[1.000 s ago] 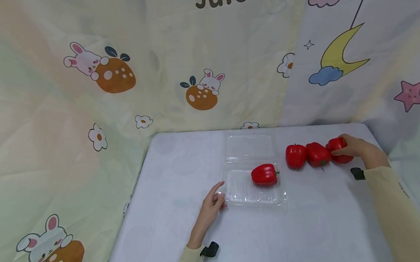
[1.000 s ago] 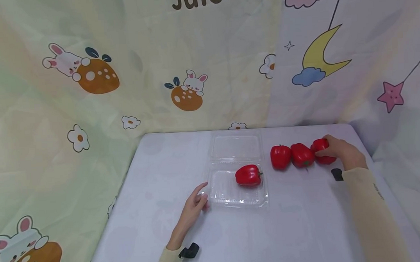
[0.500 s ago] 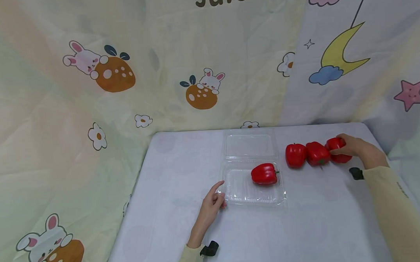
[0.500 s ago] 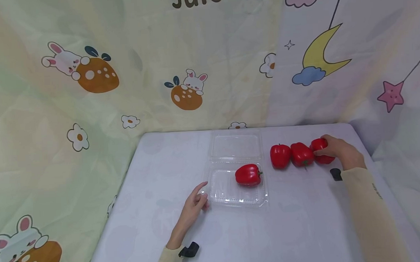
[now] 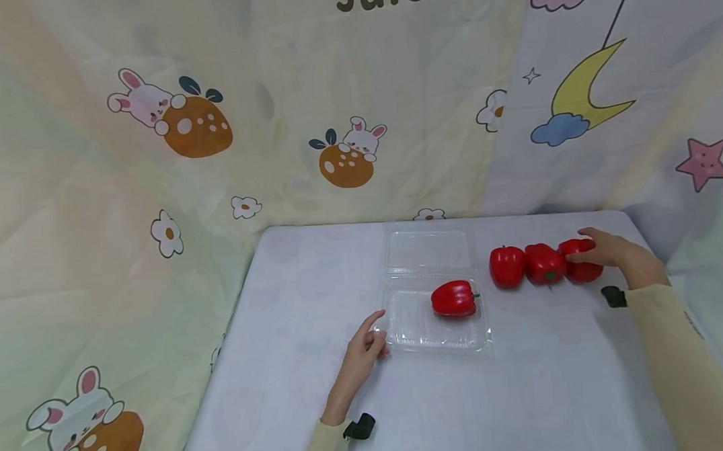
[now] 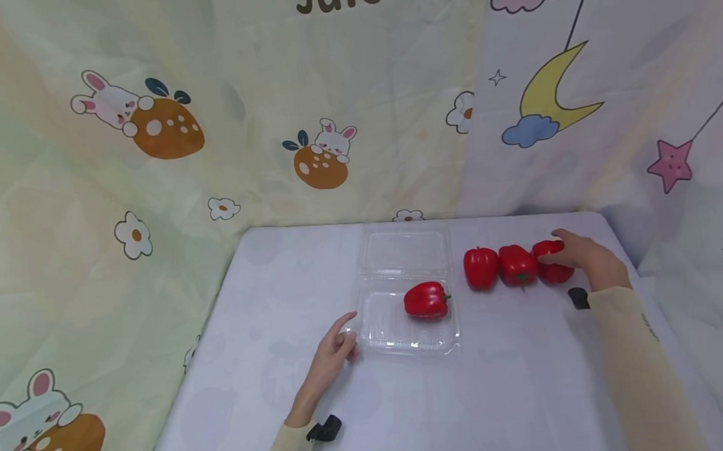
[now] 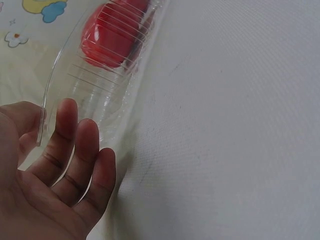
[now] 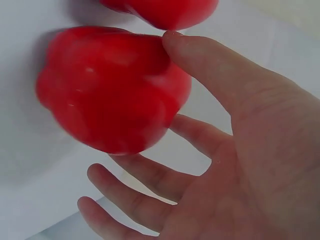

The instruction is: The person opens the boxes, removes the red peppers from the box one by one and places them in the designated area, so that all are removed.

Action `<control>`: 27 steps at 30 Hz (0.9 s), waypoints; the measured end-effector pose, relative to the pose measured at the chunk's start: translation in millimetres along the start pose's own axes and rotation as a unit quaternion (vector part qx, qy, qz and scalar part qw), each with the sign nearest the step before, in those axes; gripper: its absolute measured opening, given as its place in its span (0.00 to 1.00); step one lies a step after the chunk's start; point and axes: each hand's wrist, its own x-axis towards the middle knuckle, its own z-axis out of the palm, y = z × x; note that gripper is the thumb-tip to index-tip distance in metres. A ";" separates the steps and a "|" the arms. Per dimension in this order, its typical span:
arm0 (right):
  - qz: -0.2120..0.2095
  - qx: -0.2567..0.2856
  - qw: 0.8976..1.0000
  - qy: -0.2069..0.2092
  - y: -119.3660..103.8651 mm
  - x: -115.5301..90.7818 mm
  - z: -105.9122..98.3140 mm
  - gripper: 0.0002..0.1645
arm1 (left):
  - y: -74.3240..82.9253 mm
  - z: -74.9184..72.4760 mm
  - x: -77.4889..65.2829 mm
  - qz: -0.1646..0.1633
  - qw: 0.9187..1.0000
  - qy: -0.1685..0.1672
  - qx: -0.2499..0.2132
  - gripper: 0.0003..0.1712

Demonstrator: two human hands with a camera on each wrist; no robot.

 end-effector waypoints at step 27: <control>-0.042 -0.083 0.992 0.081 -50.9 -27.8 13.9 0.54 | 0.7 0.3 0.6 -0.003 1.000 0.002 0.003 0.27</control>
